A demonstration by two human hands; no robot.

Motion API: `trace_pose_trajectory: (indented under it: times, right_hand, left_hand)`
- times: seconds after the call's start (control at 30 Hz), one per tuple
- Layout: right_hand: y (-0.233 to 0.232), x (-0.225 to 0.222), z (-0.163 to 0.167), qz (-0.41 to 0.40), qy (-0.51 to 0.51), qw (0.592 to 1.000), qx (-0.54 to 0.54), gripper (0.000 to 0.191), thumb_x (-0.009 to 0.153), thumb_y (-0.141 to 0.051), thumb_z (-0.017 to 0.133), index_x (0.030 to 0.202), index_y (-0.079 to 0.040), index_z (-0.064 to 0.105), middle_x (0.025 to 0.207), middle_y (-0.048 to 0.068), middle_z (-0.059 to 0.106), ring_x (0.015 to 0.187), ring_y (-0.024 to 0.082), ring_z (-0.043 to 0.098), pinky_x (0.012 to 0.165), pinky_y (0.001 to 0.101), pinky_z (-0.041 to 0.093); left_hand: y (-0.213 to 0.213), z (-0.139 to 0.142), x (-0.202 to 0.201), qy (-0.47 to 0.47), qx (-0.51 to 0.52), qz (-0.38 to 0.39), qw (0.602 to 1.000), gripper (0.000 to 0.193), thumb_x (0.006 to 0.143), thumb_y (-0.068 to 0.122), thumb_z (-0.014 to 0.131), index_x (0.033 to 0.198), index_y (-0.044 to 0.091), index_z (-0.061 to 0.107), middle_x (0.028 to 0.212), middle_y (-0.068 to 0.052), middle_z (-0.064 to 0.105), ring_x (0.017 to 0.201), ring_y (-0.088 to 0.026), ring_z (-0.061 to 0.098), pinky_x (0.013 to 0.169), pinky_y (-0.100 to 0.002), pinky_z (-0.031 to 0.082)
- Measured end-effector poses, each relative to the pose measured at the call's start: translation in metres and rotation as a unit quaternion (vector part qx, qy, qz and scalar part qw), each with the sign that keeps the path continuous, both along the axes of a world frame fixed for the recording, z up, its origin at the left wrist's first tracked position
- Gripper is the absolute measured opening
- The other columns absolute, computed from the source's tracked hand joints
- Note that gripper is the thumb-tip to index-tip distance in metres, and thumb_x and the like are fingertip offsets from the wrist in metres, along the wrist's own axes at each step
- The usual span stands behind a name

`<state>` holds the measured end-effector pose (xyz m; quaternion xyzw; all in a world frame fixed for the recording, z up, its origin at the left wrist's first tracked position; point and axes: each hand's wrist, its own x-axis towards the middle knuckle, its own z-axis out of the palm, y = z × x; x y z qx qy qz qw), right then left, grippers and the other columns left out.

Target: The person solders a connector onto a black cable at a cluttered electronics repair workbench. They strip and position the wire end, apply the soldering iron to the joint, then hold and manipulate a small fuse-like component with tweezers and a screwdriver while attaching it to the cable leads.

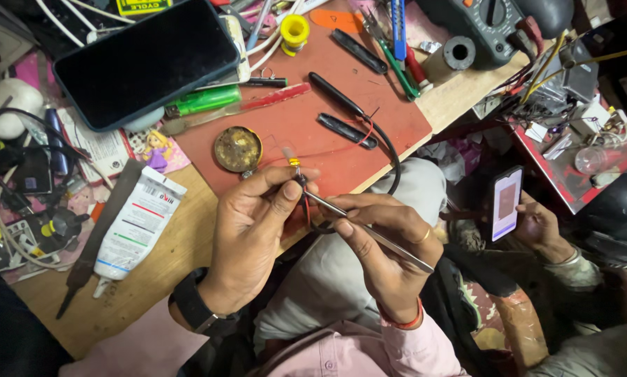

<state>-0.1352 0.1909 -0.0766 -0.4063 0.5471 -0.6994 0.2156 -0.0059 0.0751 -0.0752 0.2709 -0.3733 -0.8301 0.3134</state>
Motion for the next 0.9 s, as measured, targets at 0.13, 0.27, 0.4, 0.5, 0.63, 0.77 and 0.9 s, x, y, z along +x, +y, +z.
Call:
trace_pose_trajectory:
  times: [0.13, 0.27, 0.4, 0.5, 0.63, 0.77, 0.9]
  right_hand:
    - [-0.001, 0.001, 0.003, -0.003, -0.008, 1.000, -0.003, 0.018, 0.095, 0.010, 0.073, 0.104, 0.004, 0.059, 0.112, 0.029, 0.073, 0.096, 0.026, 0.076, 0.086, 0.0336, 0.063]
    - [0.002, 0.011, 0.003, -0.044, 0.019, 0.999, 0.017, 0.018, 0.096, 0.011, 0.072, 0.102, 0.004, 0.056, 0.108, 0.029, 0.074, 0.098, 0.028, 0.076, 0.083, 0.0318, 0.063]
    - [-0.001, 0.016, -0.008, -0.069, 0.063, 0.995, -0.030, 0.020, 0.095, 0.012, 0.072, 0.099, 0.004, 0.054, 0.102, 0.029, 0.073, 0.095, 0.030, 0.078, 0.084, 0.0354, 0.067]
    - [-0.001, 0.018, -0.013, -0.089, 0.039, 0.995, -0.034, 0.022, 0.096, 0.013, 0.073, 0.099, 0.003, 0.053, 0.100, 0.029, 0.072, 0.094, 0.030, 0.077, 0.082, 0.0348, 0.065]
    - [-0.001, 0.019, -0.016, -0.090, 0.045, 0.994, -0.039, 0.021, 0.096, 0.012, 0.072, 0.100, 0.004, 0.053, 0.105, 0.031, 0.072, 0.094, 0.030, 0.077, 0.082, 0.0351, 0.066]
    - [-0.002, 0.019, -0.016, -0.084, 0.037, 0.994, -0.052, 0.019, 0.098, 0.012, 0.070, 0.102, 0.003, 0.053, 0.108, 0.033, 0.072, 0.094, 0.030, 0.077, 0.082, 0.0345, 0.065]
    - [-0.002, 0.020, -0.015, -0.084, 0.042, 0.994, -0.049, 0.019, 0.100, 0.010, 0.069, 0.105, 0.002, 0.052, 0.109, 0.032, 0.072, 0.094, 0.030, 0.078, 0.082, 0.0340, 0.066]
  left_hand:
    - [0.000, 0.000, -0.001, -0.001, -0.001, 0.003, 1.000, 0.022, 0.103, 0.010, 0.063, 0.119, -0.003, 0.069, 0.109, -0.006, 0.069, 0.100, -0.012, 0.066, 0.089, -0.030, 0.059]
    - [0.000, -0.001, 0.000, 0.012, 0.020, -0.005, 1.000, 0.020, 0.103, 0.009, 0.063, 0.118, -0.003, 0.070, 0.107, -0.007, 0.069, 0.098, -0.012, 0.066, 0.088, -0.032, 0.061]
    - [-0.001, -0.004, -0.001, 0.011, -0.068, 0.007, 0.998, 0.016, 0.106, 0.005, 0.064, 0.118, -0.005, 0.070, 0.114, -0.008, 0.068, 0.105, -0.012, 0.064, 0.097, -0.027, 0.055]
    - [0.001, -0.005, 0.000, 0.014, -0.013, 0.002, 1.000, 0.015, 0.104, 0.005, 0.064, 0.115, -0.004, 0.069, 0.113, -0.006, 0.068, 0.101, -0.011, 0.064, 0.091, -0.027, 0.057]
    - [0.000, -0.005, -0.001, 0.005, -0.032, 0.001, 0.999, 0.015, 0.105, 0.005, 0.064, 0.116, -0.004, 0.069, 0.113, -0.007, 0.068, 0.101, -0.012, 0.064, 0.091, -0.027, 0.056]
    - [-0.001, -0.004, 0.000, -0.002, -0.026, -0.007, 1.000, 0.016, 0.105, 0.006, 0.064, 0.116, -0.004, 0.070, 0.111, -0.007, 0.069, 0.097, -0.011, 0.064, 0.088, -0.028, 0.056]
    - [-0.001, -0.006, 0.000, -0.002, -0.077, -0.010, 0.997, 0.016, 0.105, 0.006, 0.064, 0.116, -0.004, 0.070, 0.114, -0.008, 0.071, 0.102, -0.010, 0.064, 0.096, -0.027, 0.055]
